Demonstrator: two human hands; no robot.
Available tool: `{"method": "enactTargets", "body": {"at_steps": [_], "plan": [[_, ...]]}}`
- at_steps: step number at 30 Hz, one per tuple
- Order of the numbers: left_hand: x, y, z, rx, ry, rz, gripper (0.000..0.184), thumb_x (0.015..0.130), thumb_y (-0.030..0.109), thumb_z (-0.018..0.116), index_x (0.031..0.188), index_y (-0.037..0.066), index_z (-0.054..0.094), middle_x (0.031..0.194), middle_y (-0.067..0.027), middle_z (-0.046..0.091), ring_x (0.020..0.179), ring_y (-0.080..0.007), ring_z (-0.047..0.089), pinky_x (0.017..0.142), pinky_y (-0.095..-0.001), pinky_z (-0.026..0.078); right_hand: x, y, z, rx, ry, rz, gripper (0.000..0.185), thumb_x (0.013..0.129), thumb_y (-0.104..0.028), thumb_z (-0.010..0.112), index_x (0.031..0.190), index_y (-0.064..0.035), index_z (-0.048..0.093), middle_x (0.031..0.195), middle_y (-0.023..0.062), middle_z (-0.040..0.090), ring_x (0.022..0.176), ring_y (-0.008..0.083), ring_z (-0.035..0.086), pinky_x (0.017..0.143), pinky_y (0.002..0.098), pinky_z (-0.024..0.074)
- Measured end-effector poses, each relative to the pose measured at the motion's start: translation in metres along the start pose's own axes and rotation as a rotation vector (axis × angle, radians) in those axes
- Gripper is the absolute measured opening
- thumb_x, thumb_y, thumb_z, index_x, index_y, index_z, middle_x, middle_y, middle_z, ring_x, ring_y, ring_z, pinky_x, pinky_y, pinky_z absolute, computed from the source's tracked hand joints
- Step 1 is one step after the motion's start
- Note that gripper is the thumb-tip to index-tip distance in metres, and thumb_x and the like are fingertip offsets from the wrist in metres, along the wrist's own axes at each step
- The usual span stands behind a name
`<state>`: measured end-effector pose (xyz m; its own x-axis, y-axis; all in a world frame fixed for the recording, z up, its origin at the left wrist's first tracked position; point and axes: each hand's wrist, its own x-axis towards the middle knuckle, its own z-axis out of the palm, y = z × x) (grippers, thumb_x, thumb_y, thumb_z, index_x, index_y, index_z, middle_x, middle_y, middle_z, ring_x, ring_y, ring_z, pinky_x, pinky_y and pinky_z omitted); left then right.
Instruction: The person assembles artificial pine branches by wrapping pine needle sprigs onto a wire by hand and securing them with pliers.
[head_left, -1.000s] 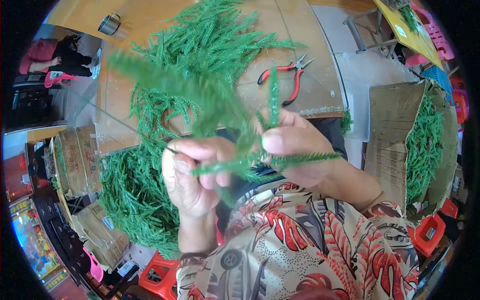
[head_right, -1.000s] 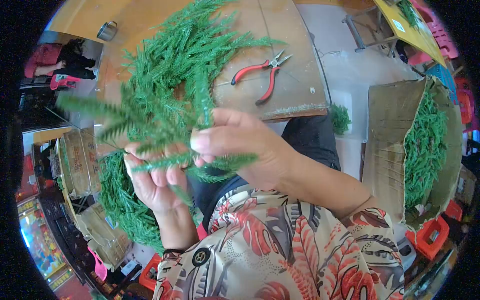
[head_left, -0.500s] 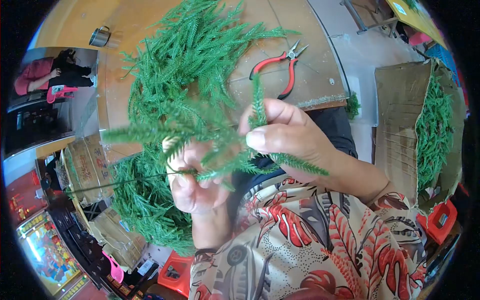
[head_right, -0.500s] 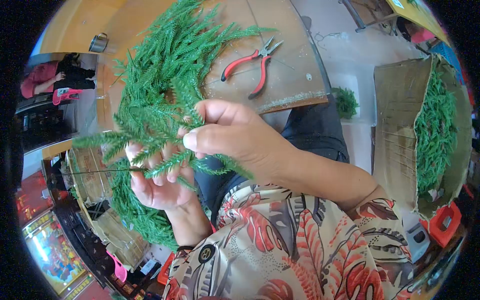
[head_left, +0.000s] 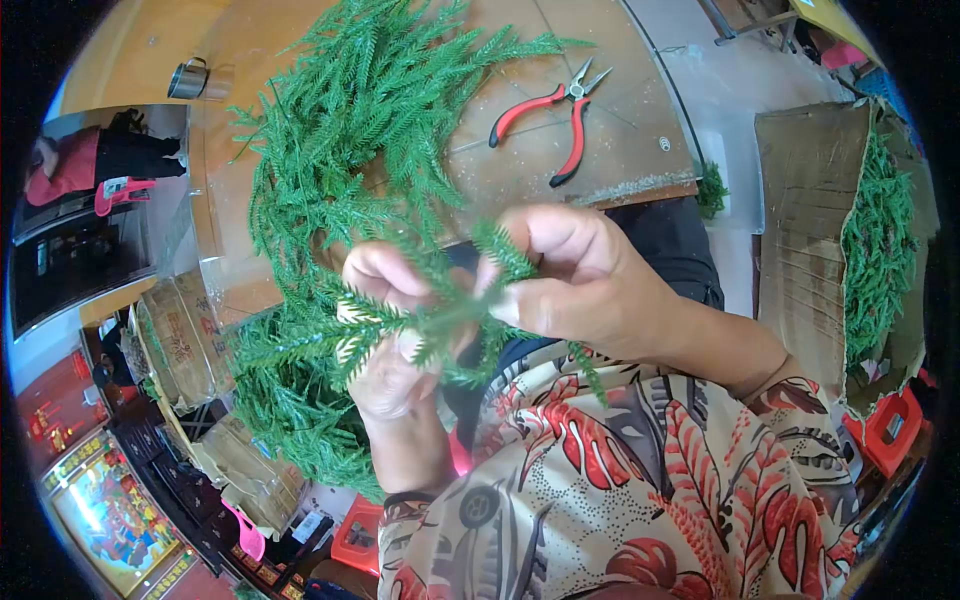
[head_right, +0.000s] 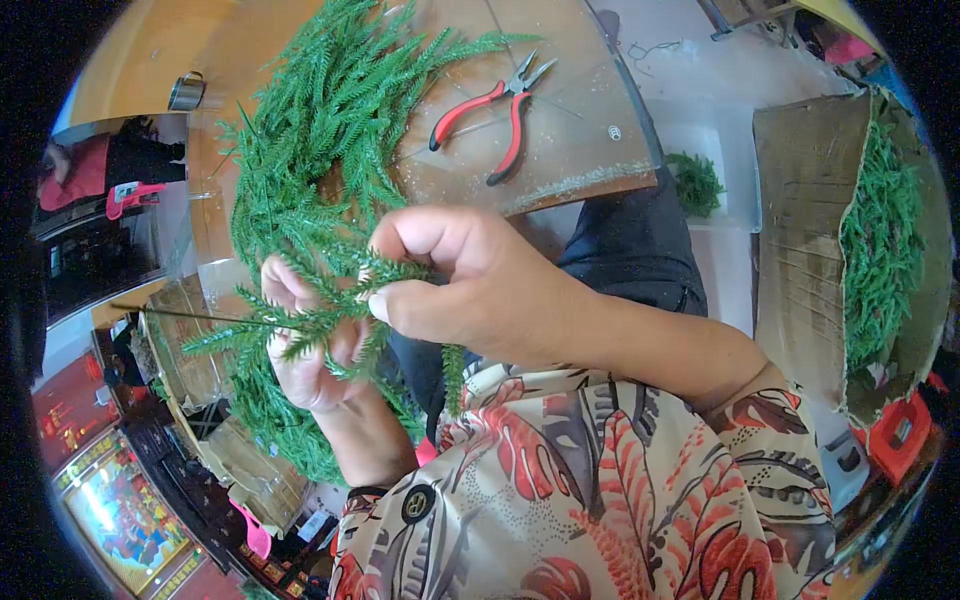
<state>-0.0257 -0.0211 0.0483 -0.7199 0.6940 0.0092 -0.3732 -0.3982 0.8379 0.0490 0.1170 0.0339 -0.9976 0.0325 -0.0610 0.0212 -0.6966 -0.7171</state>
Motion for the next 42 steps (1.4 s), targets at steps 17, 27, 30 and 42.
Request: {"method": "enactTargets", "body": {"at_steps": [17, 27, 30, 42], "plan": [[-0.008, -0.003, -0.011, 0.203, -0.049, 0.007, 0.031, 0.072, 0.009, 0.067, 0.089, -0.001, 0.044, 0.069, -0.0084, 0.054, 0.049, -0.0076, 0.047, 0.044, -0.0190, 0.038, -0.003, 0.004, -0.010, -0.124, -0.042, 0.069, 0.010, 0.077, -0.005, 0.055, 0.085, -0.0034, 0.052, 0.078, -0.0026, 0.052, 0.072, 0.0021, 0.046, 0.064, 0.0192, 0.0380], [-0.014, -0.002, -0.014, 0.258, -0.008, -0.034, 0.025, 0.071, 0.005, 0.066, 0.086, -0.001, 0.048, 0.077, -0.0104, 0.058, 0.065, -0.0120, 0.054, 0.060, -0.0237, 0.045, -0.003, -0.002, -0.003, -0.104, -0.056, 0.140, 0.022, 0.081, -0.021, 0.058, 0.084, 0.0002, 0.052, 0.079, -0.0014, 0.051, 0.076, 0.0022, 0.042, 0.065, 0.0200, 0.0382], [-0.016, -0.001, -0.017, 0.197, -0.008, -0.092, 0.025, 0.070, 0.005, 0.066, 0.086, -0.001, 0.048, 0.079, -0.0101, 0.058, 0.069, -0.0129, 0.055, 0.065, -0.0252, 0.046, -0.003, 0.011, -0.007, -0.166, -0.084, 0.111, 0.027, 0.081, -0.026, 0.058, 0.084, -0.0003, 0.051, 0.078, -0.0024, 0.048, 0.075, 0.0021, 0.039, 0.062, 0.0198, 0.0361], [-0.018, -0.004, -0.030, 0.251, -0.044, -0.025, 0.035, 0.067, 0.010, 0.070, 0.090, -0.001, 0.047, 0.083, -0.0077, 0.056, 0.070, -0.0122, 0.054, 0.065, -0.0240, 0.044, -0.004, -0.001, 0.004, -0.054, -0.103, 0.208, 0.022, 0.081, -0.011, 0.051, 0.098, 0.0028, 0.048, 0.088, 0.0004, 0.053, 0.082, 0.0044, 0.045, 0.073, 0.0216, 0.0388]]}}
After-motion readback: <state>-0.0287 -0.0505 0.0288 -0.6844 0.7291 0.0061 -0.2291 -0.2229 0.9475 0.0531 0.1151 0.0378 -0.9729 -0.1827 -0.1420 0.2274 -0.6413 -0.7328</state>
